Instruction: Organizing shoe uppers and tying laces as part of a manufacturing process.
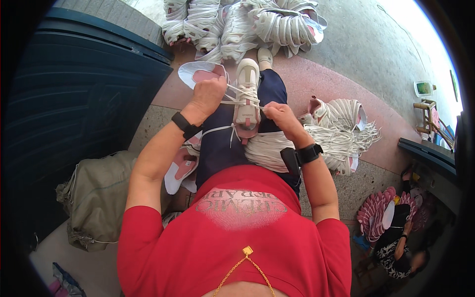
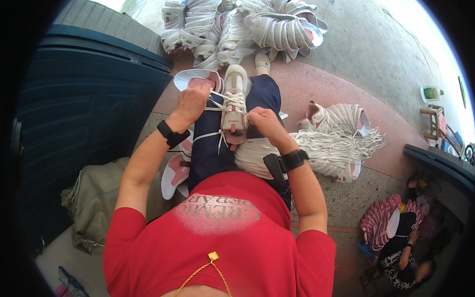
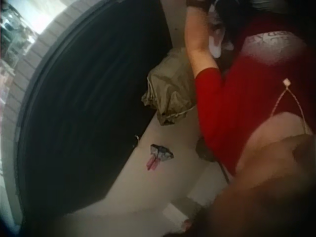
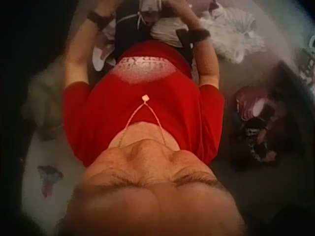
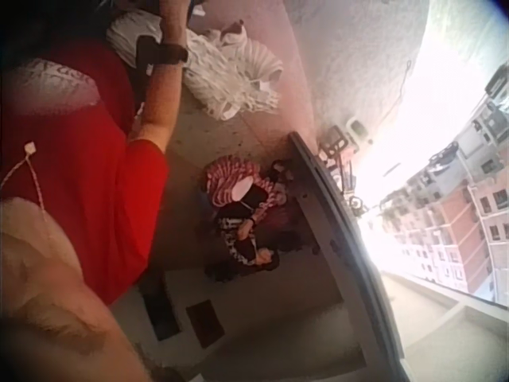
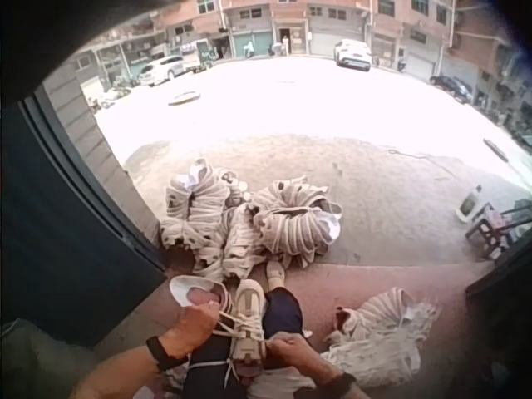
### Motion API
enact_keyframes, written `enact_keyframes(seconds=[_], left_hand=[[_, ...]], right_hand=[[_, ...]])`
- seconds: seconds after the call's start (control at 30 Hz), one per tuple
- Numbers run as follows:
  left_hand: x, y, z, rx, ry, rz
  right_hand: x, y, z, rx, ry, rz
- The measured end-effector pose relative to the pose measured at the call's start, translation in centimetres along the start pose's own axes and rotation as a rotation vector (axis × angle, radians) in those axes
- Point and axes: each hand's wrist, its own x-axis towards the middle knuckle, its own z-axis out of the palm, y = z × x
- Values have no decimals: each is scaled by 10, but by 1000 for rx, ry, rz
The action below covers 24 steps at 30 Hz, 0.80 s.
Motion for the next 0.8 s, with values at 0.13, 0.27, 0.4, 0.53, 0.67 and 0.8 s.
enact_keyframes(seconds=[0.13,0.27,0.4,0.53,0.67,0.8], left_hand=[[-17,0,10,-350,235,-310],[-26,22,42,-532,247,-388],[-18,43,41,-672,203,-330],[-19,35,23,-689,36,-314],[-26,3,3,-831,-128,-409],[-29,-68,-58,-1375,-184,-682]], right_hand=[[-54,-41,-74,851,112,-206],[-118,-95,-136,1180,227,-535],[-151,-109,-170,1243,6,-851],[-159,-112,-174,1297,-20,-937],[-169,-122,-181,1279,-41,-949],[-156,-108,-176,972,67,-635]])
